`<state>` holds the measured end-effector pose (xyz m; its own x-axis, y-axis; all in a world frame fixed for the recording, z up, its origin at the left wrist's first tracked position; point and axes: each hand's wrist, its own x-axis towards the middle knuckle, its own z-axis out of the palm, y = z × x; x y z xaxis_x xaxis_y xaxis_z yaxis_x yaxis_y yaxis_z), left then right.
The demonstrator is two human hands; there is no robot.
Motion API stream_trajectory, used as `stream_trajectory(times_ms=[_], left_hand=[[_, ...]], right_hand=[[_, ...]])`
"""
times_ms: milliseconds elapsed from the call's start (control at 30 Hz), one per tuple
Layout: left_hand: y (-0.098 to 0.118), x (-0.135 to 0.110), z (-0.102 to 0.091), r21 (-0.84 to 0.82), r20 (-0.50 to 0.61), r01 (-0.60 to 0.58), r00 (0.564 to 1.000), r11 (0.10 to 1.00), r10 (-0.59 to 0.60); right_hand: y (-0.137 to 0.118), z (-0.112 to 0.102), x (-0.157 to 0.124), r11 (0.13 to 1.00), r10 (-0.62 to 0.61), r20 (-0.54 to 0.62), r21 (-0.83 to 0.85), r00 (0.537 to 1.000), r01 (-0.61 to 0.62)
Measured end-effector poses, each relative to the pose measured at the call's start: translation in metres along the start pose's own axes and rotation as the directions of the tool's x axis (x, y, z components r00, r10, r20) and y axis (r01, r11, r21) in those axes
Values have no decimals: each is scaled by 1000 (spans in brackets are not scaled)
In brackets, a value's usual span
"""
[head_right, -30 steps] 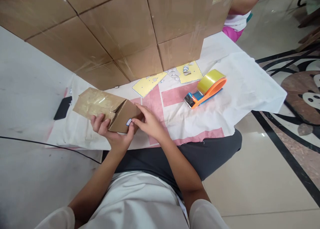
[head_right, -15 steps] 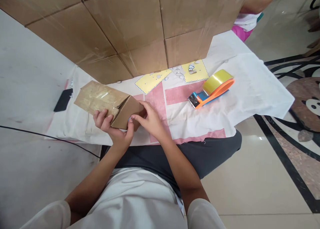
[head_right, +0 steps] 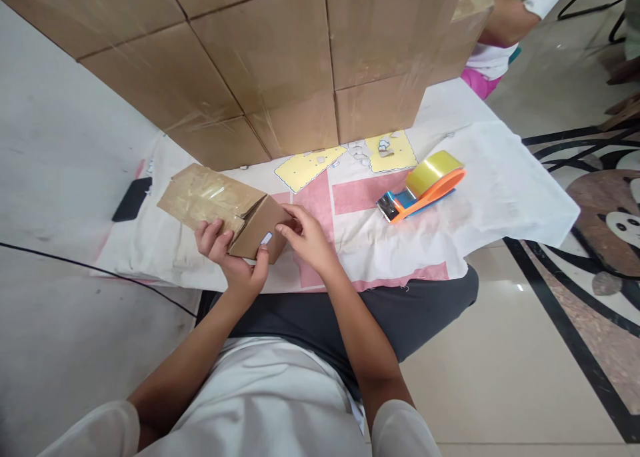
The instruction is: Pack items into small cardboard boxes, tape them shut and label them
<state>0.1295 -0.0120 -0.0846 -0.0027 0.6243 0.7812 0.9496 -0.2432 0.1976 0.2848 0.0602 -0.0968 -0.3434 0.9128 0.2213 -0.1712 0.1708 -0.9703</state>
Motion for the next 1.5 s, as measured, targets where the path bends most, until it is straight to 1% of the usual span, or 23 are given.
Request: stream_trajectory(times_ms=[100,200,300,400,500,633,767,867,933,1033,1100,1167,1300,1400,1500], left_hand=[[-1,0,0,33,10,1,1000,999,-2],[0,1,1,66,-1,13,1000,998,-13],[1,1,2,76,-2,31,1000,997,-31],[3,1,2,75,6,38,999,996,-38],[2,1,1,55,7,20,1000,998,-20],[-2,2,1,-41,5,-21,1000,999,22],[-5,0,1,-56,50,33,998,998,-30],[-4,0,1,-27,52,50,997,998,-49],[-4,1,1,-27,37,17,999,999,-16],[-4,4,4,-71,-25,-51,998,996,49],[-6,6,7,-97,-58,-78,996,992,72],[-10,7,8,-109,-65,-85,995,990,79],[-17,8,6,-157,-69,-113,992,981,103],[-23,8,5,-207,-111,-180,981,962,159],[-31,9,11,-257,-166,-238,966,937,199]], right_hand=[[0,-1,0,999,10,24,-38,1000,-9],[-1,1,-1,996,-1,-7,-86,1000,1],[-2,3,-2,996,0,-26,-94,1000,-2],[-4,3,-1,996,26,0,-90,1000,-26],[-6,1,0,998,27,6,-65,1000,-27],[-7,-2,1,998,30,13,-56,999,-29],[-5,-4,0,997,37,56,-68,998,-33],[-2,-3,-1,995,17,23,-103,1000,-15],[-1,-1,-2,992,-2,-7,-123,1000,1],[2,2,-3,991,-22,-34,-134,999,18],[4,2,-2,992,-30,-54,-123,998,23],[6,2,-1,991,-38,-75,-128,996,29],[8,3,-2,973,-93,-110,-222,990,67],[9,4,-5,959,-137,-120,-263,983,102],[11,4,-7,939,-197,-151,-315,969,141]])
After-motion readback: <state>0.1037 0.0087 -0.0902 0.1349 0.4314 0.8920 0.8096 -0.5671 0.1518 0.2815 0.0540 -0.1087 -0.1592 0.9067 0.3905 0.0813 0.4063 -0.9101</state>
